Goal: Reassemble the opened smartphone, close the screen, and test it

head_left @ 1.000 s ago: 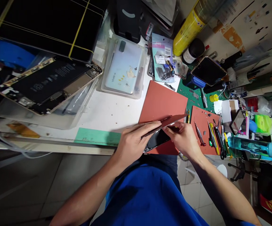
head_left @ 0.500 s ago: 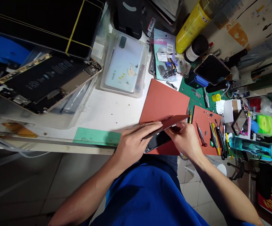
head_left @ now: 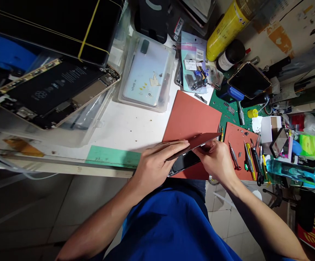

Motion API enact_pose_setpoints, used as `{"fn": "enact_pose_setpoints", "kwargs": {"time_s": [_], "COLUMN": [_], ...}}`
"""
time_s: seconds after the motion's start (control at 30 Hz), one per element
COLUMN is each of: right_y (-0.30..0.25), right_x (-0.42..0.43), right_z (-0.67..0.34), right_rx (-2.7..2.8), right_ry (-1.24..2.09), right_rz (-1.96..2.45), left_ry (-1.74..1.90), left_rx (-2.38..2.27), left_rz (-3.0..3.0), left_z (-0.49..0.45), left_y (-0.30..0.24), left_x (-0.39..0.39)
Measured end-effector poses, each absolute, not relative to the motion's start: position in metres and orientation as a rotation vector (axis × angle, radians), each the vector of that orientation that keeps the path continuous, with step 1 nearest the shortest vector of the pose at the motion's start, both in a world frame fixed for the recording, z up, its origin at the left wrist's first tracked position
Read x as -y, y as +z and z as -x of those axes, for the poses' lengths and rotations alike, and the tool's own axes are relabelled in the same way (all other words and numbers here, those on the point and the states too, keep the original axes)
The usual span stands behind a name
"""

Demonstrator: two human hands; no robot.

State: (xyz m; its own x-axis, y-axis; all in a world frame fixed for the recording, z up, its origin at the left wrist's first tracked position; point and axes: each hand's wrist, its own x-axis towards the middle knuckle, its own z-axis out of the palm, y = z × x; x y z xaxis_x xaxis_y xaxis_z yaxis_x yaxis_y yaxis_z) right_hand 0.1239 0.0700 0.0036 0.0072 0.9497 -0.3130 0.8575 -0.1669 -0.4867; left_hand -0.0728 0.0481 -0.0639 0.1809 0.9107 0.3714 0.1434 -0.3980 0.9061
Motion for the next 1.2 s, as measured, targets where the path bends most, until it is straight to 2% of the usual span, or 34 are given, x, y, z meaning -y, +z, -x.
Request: {"fn": "enact_pose_setpoints", "kwargs": {"time_s": [0.43, 0.7, 1.2], "right_y": [0.0048, 0.0061, 0.006], "right_x": [-0.0725, -0.0729, -0.0727], "right_z": [-0.1247, -0.1263, -0.1269], "right_rx": [1.983, 1.733, 1.712], "right_ry": [0.85, 1.081, 1.099], "right_rz": [2.099, 2.113, 2.095], "left_ry": [1.288, 1.263, 1.246], "left_rx": [-1.02, -1.006, -1.024], "left_rz": [-1.707, -1.697, -1.678], "left_z": [0.0726, 0.0738, 0.0731], "left_y": [-0.0662, -0.0648, -0.0646], "left_x": [-0.048, -0.048, -0.0476]}}
